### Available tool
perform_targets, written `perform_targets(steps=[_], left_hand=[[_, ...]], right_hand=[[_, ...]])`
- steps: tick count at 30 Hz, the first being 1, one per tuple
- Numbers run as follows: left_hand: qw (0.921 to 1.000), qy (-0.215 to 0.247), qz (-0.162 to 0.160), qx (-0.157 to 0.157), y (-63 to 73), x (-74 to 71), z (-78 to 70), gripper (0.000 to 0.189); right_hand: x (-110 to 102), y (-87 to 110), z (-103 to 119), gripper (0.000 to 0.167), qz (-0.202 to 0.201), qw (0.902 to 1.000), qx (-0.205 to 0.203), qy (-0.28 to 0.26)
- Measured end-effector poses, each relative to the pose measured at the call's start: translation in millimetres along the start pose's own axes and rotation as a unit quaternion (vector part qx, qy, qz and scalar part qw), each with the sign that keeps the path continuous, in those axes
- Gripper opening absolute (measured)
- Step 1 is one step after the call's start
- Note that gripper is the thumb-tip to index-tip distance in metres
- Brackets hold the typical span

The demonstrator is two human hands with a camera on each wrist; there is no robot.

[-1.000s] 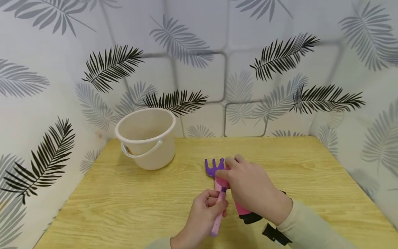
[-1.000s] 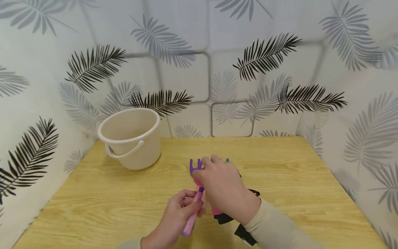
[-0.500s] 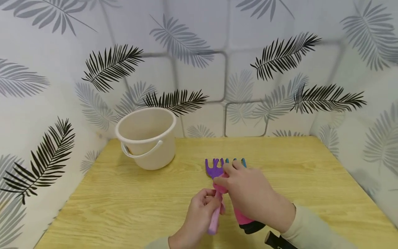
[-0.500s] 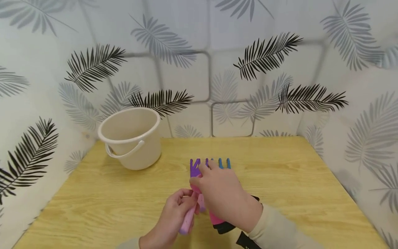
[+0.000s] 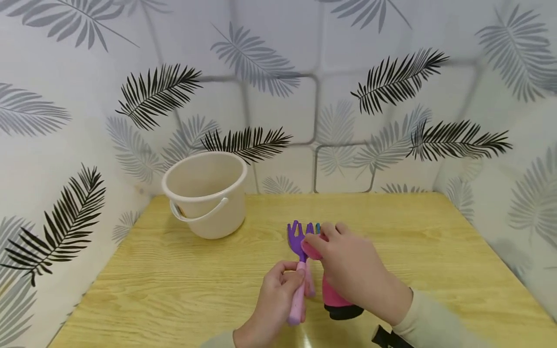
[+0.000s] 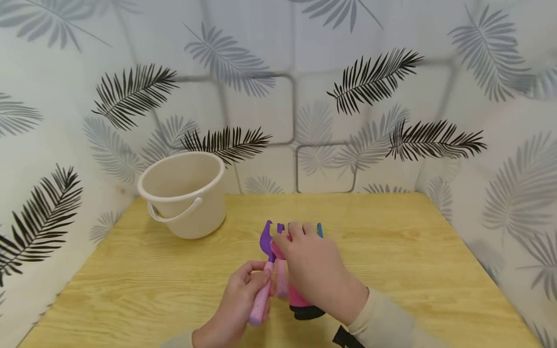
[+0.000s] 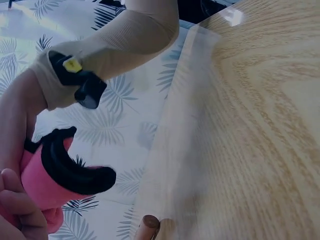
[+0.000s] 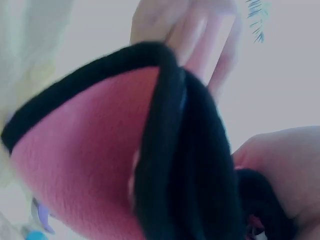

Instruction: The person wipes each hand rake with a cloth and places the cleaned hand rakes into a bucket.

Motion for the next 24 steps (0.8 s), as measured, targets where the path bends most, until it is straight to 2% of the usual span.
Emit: perform_targets(steps=[3,6,12,17,20,24], left_hand=[[0.9999,0.015,0.002,0.002,-1.8,-0.7,-2.2,0.036],[0.9996,0.028,0.009,0.005,-2.6,0.7,-3.6,0.034],[0.9993,0.037,0.004,0.004,-1.2,-2.6,-0.8,0.037],[0.9999,0.012,0.001,-0.012,1.8,-2.6,4.7,0.035],[0.9997,-0.023,0.003,0.0,2.9,-0.5,3.4,0.032],[0.9987,-0.048,0.011,0.014,2.8,2.5,0.9,0.03]], right_hand=[[-2,3.1,8,0.042,0.0,0.9996,-0.009,-0.025],[-1,3.6,7,0.043,-0.004,0.9991,-0.002,-0.043],[10,-2.5,-17,0.037,-0.025,0.9965,0.027,-0.075],[16,-7.9,-38,0.031,-0.037,0.9943,0.042,-0.091],[15,-10.5,-38,0.028,-0.017,0.9971,0.029,-0.068],[11,-9.7,-23,0.028,0.029,0.9995,0.002,-0.014]])
Point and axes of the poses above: each hand's wrist, its own y-axis away from the middle knuckle, its own x-axis out of the palm, z = x × y, the point moved 10 cm from there along -y, towards the middle knuckle, and after that the axes turned 12 degrees about z, right-handed, at the moved point
